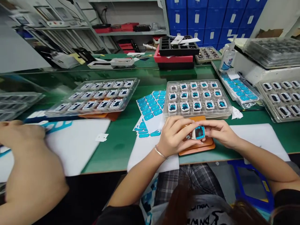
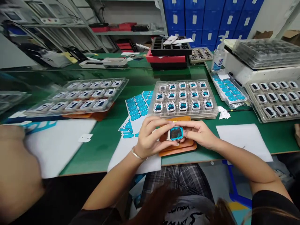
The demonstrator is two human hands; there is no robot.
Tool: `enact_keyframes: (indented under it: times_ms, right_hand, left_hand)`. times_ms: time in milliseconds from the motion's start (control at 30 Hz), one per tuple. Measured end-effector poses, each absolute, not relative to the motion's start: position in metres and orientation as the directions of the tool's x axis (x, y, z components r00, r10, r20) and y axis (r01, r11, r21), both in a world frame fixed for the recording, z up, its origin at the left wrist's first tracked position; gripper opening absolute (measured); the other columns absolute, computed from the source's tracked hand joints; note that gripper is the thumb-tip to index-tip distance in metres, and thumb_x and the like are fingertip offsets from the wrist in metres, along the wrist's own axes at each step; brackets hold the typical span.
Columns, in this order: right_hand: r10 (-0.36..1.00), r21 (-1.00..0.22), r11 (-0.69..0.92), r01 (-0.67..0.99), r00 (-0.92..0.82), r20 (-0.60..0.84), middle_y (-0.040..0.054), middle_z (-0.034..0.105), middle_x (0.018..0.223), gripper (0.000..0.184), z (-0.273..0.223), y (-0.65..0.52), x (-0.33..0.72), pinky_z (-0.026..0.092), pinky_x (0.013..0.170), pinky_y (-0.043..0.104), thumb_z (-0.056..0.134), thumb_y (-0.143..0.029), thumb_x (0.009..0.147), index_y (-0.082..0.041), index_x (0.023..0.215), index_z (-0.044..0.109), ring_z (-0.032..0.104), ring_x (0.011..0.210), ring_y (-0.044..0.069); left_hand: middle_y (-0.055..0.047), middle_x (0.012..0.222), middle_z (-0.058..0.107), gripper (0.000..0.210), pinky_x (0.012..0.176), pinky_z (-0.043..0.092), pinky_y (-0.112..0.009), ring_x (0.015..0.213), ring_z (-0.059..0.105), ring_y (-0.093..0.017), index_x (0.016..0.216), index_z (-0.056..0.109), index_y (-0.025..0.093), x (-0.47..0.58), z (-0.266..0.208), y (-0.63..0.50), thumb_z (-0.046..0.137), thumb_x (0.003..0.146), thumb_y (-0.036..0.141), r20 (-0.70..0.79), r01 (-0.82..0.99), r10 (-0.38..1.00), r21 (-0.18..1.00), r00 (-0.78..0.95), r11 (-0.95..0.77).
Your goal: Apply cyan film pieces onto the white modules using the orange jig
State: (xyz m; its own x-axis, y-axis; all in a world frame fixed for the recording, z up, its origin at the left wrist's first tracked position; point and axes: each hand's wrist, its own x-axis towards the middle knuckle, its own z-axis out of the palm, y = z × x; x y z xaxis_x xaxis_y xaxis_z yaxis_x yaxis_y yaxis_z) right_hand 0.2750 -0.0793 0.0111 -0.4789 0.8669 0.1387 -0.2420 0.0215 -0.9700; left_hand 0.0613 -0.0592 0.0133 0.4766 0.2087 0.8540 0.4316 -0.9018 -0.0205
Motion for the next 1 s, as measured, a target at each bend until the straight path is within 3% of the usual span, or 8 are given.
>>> enact_keyframes:
  times_ms: [333,533,700,1000]
  right_hand:
    - [0.894,-0.987,0.073,-0.144,-0.43,0.129,-0.0007,0.076,0.083,0.029,0.0186,-0.0805,0.2718,0.06,0.065,0.027,0.065,-0.015,0.077,-0.023,0.103,0.077,0.068,0.063,0.013]
    - [0.9,-0.989,0.075,-0.125,-0.418,0.12,-0.0022,0.071,0.064,0.026,0.0151,-0.0793,0.2719,0.058,0.06,0.024,0.064,-0.018,0.082,-0.023,0.103,0.077,0.066,0.056,0.011]
    - [0.917,-0.972,-0.043,-0.231,-0.395,0.053,0.0032,0.075,0.082,0.027,0.0115,-0.0788,0.271,0.055,0.055,0.025,0.074,-0.035,0.08,-0.022,0.103,0.077,0.064,0.057,0.011]
    - [0.931,-0.956,-0.084,-0.28,-0.364,0.024,0.003,0.074,0.085,0.025,0.0179,-0.0807,0.269,0.051,0.051,0.022,0.08,-0.034,0.075,-0.022,0.097,0.078,0.062,0.059,0.011]
  left_hand:
    - [-0.006,0.097,0.069,0.056,0.08,0.047,-0.035,0.093,0.054,-0.022,0.129,0.057,0.021,0.0589,0.0136,-0.0613,0.066,0.085,0.055,0.843,0.41,0.18,-0.052,0.507,-0.911]
    - [-0.006,0.097,0.069,0.058,0.082,0.046,-0.036,0.094,0.053,-0.023,0.135,0.055,0.024,0.0594,0.0125,-0.0622,0.067,0.085,0.053,0.843,0.409,0.184,-0.047,0.505,-0.911]
    - [-0.007,0.097,0.068,0.051,0.084,0.044,-0.038,0.094,0.052,-0.024,0.128,0.06,0.024,0.061,0.0124,-0.0622,0.066,0.086,0.052,0.855,0.446,0.271,0.053,0.441,-0.893]
    - [-0.006,0.095,0.068,0.052,0.083,0.044,-0.037,0.091,0.051,-0.022,0.135,0.053,0.025,0.0624,0.0091,-0.0611,0.067,0.088,0.043,0.844,0.451,0.31,0.092,0.439,-0.888]
